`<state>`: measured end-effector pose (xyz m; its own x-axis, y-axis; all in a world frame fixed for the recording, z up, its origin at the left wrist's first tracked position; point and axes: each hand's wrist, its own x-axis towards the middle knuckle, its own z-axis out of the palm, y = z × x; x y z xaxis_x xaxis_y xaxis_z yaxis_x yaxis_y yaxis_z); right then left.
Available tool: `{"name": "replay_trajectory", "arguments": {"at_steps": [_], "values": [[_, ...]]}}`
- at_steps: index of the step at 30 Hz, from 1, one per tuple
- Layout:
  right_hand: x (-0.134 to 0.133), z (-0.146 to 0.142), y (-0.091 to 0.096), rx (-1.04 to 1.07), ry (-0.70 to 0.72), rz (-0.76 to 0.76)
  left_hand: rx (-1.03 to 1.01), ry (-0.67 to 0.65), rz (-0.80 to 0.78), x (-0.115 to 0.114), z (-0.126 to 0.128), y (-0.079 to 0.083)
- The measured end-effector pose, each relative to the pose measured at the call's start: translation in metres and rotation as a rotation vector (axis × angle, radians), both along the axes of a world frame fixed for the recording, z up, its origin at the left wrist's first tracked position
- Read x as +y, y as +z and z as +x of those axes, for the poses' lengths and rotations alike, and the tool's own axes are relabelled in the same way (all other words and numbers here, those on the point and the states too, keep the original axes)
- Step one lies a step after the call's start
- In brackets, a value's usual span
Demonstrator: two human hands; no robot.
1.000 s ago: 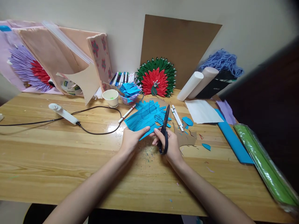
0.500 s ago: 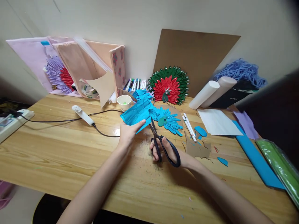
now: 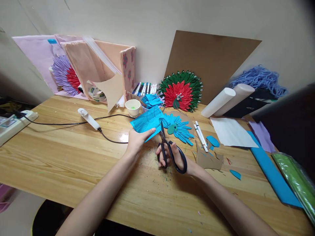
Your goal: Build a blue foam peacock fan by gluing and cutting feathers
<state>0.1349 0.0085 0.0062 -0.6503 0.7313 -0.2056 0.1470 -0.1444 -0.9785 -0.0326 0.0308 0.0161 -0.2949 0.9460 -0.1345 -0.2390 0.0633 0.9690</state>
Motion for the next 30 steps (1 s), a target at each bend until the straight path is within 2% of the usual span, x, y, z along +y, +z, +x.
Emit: {"name": "replay_trajectory", "arguments": {"at_steps": [9, 14, 20, 25, 30], "values": [[0.0, -0.001, 0.005, -0.016, -0.007, -0.036, 0.012, -0.018, 0.015, -0.001, -0.002, 0.0], [-0.001, -0.001, 0.005, -0.075, -0.021, -0.03, -0.047, -0.016, 0.007, 0.0, -0.004, 0.0], [0.003, 0.004, 0.005, -0.145, 0.01, -0.014, -0.083, -0.056, -0.068, 0.003, -0.011, 0.004], [0.008, 0.011, 0.013, -0.183, 0.011, -0.022, -0.077, -0.077, -0.115, 0.005, -0.018, 0.006], [0.009, 0.018, 0.015, -0.173, 0.116, 0.017, -0.057, -0.154, -0.118, 0.006, -0.023, 0.004]]}}
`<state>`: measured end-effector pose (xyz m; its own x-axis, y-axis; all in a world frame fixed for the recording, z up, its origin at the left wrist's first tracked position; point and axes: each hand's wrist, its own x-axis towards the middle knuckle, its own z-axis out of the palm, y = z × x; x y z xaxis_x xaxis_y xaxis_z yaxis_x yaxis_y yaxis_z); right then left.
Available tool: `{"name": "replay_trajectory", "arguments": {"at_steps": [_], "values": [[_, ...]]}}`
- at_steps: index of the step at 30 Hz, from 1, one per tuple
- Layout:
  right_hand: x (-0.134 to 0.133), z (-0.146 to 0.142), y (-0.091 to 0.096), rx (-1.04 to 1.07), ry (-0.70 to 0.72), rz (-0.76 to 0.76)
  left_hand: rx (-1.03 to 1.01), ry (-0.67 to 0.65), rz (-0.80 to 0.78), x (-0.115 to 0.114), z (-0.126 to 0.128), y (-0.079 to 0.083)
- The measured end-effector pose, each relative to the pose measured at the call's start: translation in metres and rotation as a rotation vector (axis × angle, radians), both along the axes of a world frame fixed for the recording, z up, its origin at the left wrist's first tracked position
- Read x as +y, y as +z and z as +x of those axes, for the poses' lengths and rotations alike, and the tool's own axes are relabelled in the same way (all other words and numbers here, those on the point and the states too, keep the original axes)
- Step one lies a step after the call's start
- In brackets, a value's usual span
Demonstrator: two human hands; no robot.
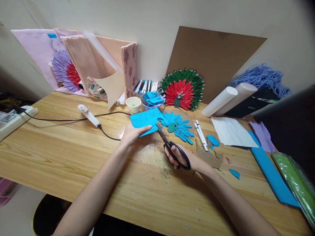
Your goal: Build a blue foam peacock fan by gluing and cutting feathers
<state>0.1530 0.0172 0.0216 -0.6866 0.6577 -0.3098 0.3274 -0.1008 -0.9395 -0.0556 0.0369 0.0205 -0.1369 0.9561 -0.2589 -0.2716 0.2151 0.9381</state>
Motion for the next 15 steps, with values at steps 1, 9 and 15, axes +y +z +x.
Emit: {"name": "replay_trajectory", "arguments": {"at_steps": [1, 9, 15], "values": [[-0.0002, 0.0013, -0.0014, 0.018, 0.028, 0.015, 0.004, -0.011, 0.002, 0.0, -0.0004, -0.0005], [-0.0005, 0.0029, -0.0081, 0.05, 0.063, 0.017, 0.023, -0.113, 0.01, -0.0003, -0.0022, 0.0013], [0.0018, 0.0052, -0.0047, -0.025, 0.004, 0.007, -0.005, -0.125, 0.015, 0.0014, -0.0053, 0.0018]]}}
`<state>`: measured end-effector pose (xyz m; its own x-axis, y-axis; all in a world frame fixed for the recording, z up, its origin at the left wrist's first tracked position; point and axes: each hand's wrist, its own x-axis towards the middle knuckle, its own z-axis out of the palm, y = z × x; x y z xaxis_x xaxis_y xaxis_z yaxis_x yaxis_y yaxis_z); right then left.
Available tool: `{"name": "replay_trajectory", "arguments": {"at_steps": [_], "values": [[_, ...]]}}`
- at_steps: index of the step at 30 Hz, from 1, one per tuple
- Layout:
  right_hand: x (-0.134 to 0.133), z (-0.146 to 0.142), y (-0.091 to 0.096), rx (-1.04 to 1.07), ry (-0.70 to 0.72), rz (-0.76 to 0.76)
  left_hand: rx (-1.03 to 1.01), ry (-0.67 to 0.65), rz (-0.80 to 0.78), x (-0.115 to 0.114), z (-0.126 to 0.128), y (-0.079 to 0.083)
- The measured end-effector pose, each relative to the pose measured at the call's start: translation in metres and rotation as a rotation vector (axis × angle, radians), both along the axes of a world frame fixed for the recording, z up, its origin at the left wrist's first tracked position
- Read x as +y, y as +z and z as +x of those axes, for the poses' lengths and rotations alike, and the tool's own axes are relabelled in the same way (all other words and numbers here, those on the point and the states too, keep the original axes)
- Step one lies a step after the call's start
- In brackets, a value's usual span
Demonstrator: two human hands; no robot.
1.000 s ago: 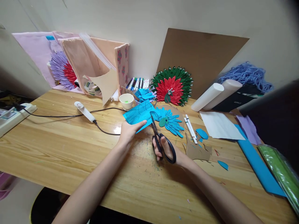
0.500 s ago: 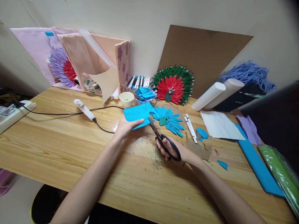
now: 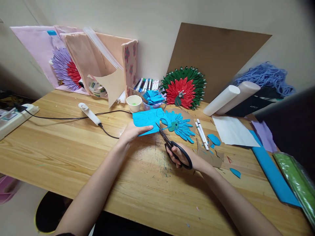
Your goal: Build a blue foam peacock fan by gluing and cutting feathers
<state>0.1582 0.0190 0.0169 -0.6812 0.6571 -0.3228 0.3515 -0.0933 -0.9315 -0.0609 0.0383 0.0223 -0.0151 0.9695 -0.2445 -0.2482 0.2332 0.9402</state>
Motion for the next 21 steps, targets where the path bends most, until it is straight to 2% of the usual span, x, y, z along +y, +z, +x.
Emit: {"name": "replay_trajectory", "arguments": {"at_steps": [7, 16, 21], "values": [[-0.001, 0.0043, -0.0019, 0.101, 0.111, 0.0, 0.001, -0.059, -0.018, 0.0006, 0.0007, 0.0017], [-0.0008, 0.0027, -0.0038, 0.119, 0.123, -0.021, 0.047, -0.126, 0.051, 0.0004, -0.0009, 0.001], [-0.0017, 0.0022, -0.0012, 0.128, 0.116, -0.02, 0.036, -0.167, 0.03, -0.0016, 0.0029, 0.0056]]}}
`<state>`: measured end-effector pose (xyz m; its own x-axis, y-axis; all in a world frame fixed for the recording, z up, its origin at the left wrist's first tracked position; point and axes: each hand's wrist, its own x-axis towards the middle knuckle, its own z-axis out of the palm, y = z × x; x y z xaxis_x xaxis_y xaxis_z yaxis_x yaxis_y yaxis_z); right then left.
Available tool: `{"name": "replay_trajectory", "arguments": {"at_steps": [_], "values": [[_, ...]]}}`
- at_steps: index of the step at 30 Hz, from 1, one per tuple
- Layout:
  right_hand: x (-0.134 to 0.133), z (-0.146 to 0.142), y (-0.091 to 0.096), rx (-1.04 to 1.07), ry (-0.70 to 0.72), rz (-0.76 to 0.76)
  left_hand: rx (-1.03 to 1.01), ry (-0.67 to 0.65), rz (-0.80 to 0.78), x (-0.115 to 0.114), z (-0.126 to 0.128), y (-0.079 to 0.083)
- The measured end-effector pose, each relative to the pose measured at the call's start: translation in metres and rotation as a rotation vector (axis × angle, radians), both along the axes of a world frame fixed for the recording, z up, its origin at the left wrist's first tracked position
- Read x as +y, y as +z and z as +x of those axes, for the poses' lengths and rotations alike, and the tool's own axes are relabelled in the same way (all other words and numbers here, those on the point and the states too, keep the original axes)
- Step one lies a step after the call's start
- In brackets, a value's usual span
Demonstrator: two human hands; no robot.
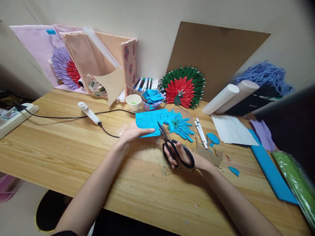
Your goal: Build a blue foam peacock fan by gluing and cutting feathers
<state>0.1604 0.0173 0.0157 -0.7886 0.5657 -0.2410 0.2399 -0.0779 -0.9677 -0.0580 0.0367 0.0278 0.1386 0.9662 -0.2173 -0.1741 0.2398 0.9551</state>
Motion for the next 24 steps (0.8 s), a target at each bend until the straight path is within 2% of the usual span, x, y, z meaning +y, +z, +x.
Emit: {"name": "replay_trajectory", "arguments": {"at_steps": [10, 20, 24], "values": [[0.0, 0.0, -0.001, 0.002, 0.013, 0.048, -0.033, -0.006, -0.025, 0.0, 0.002, 0.0], [0.002, 0.002, -0.002, -0.053, -0.037, 0.012, -0.008, -0.021, -0.045, 0.002, -0.005, -0.005], [0.005, 0.002, -0.002, -0.078, -0.045, 0.037, -0.058, -0.037, -0.077, 0.001, -0.008, 0.0]]}}
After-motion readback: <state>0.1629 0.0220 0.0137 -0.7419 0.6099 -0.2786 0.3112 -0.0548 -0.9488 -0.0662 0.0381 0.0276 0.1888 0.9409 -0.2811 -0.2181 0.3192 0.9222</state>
